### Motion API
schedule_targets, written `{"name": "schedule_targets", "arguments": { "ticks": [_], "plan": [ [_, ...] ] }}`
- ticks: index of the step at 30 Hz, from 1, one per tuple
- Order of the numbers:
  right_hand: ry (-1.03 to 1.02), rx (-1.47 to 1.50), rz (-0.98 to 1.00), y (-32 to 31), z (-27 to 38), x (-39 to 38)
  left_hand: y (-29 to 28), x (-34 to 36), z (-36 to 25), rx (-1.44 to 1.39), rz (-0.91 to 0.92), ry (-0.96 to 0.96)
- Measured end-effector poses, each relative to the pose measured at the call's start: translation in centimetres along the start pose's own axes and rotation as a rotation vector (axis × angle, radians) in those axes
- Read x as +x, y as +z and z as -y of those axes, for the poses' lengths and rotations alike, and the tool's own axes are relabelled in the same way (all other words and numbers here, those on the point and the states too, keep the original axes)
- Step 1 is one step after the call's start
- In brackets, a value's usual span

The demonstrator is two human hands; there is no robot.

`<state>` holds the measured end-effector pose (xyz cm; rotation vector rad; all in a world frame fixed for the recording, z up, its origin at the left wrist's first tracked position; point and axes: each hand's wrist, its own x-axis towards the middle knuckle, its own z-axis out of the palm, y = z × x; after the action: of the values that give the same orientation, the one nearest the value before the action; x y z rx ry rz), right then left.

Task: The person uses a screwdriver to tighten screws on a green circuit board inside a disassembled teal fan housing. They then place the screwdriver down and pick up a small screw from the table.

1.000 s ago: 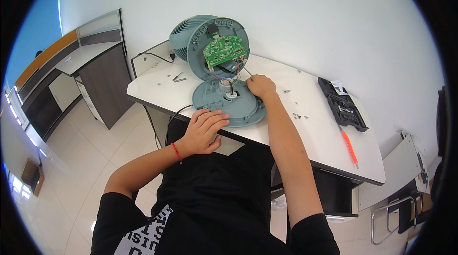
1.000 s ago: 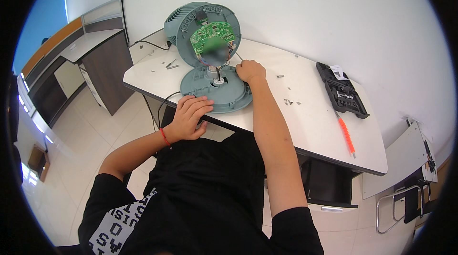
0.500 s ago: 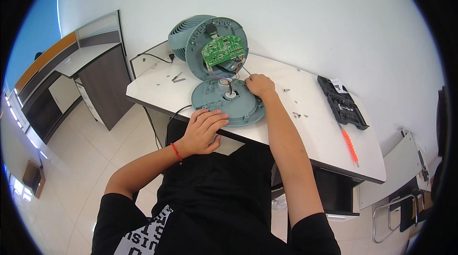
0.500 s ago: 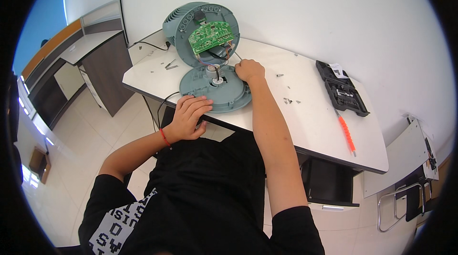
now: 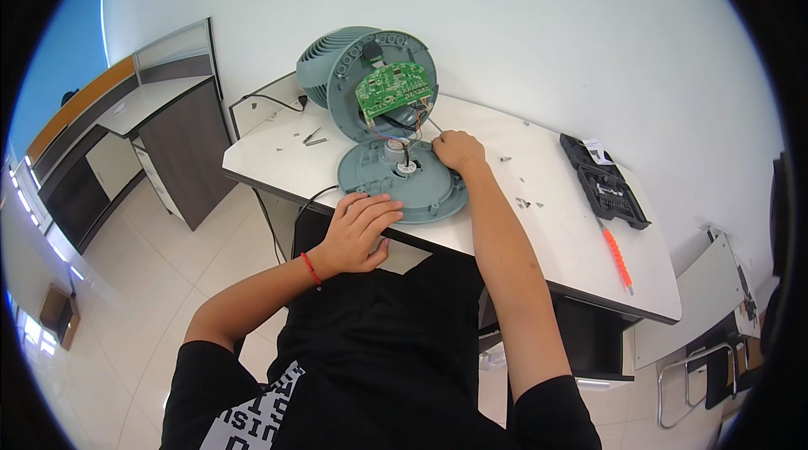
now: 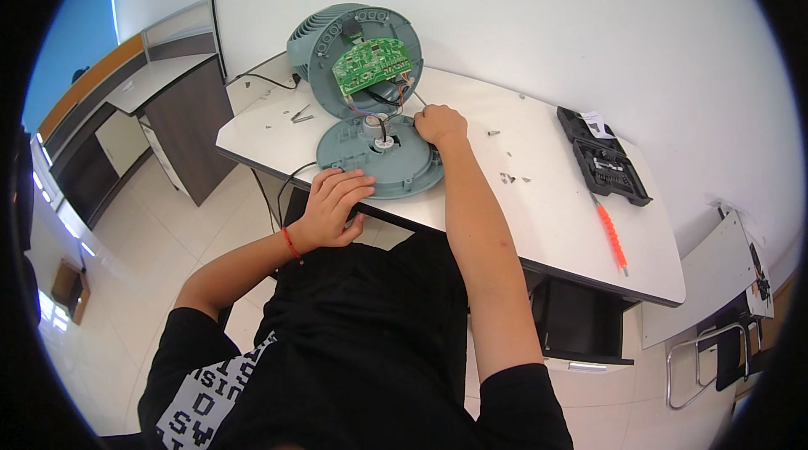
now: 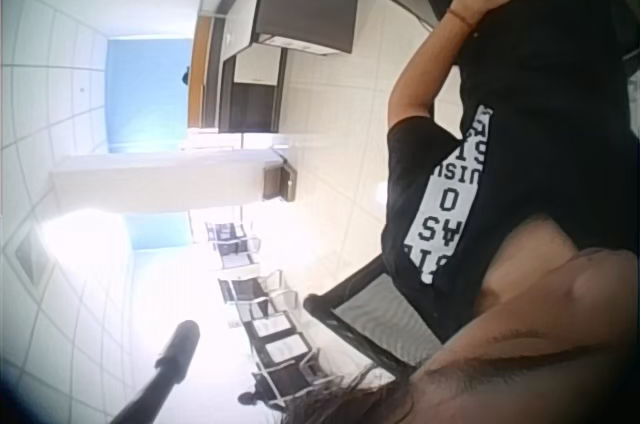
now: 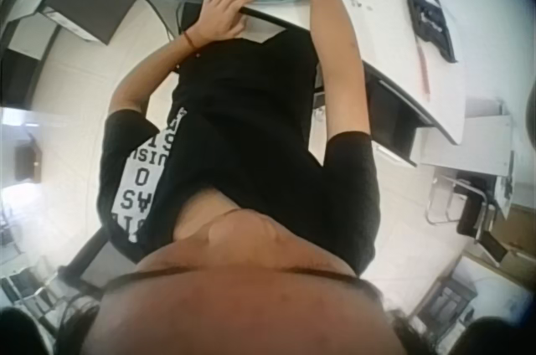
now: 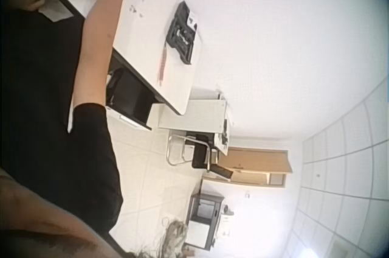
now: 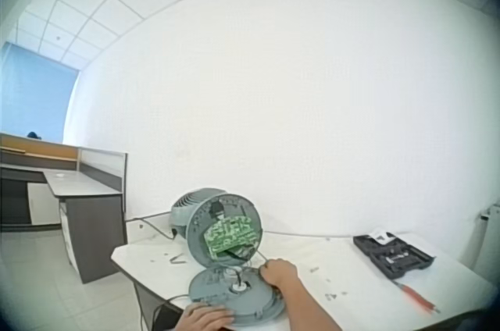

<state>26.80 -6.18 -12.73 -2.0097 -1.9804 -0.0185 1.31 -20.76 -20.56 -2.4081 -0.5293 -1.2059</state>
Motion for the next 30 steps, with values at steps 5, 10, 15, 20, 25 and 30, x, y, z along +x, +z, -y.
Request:
{"name": "schedule_targets", "arguments": {
  "ticks": [5,10,15,20,25,30],
  "plan": [
    [0.000,0.006,0.007,0.04,-0.06,0.15,0.03,-0.03,0.08,-0.002,0.000,0.001],
    [0.005,0.007,0.015,-0.01,0.00,0.16,-0.05,0.00,0.00,-0.004,-0.002,0.001],
    [0.006,0.013,0.012,-0.03,0.02,0.10,-0.02,0.00,0.03,-0.002,-0.006,0.002],
    [-0.001,0.009,0.012,-0.04,-0.01,0.10,0.02,-0.07,0.06,0.000,-0.001,0.002],
    [0.001,0.009,0.015,-0.07,0.00,0.08,0.03,-0.06,0.07,0.000,-0.003,0.005],
    [-0.001,0.010,0.011,-0.08,-0.06,0.05,-0.01,-0.03,0.05,0.004,0.001,0.004]
  ]
}}
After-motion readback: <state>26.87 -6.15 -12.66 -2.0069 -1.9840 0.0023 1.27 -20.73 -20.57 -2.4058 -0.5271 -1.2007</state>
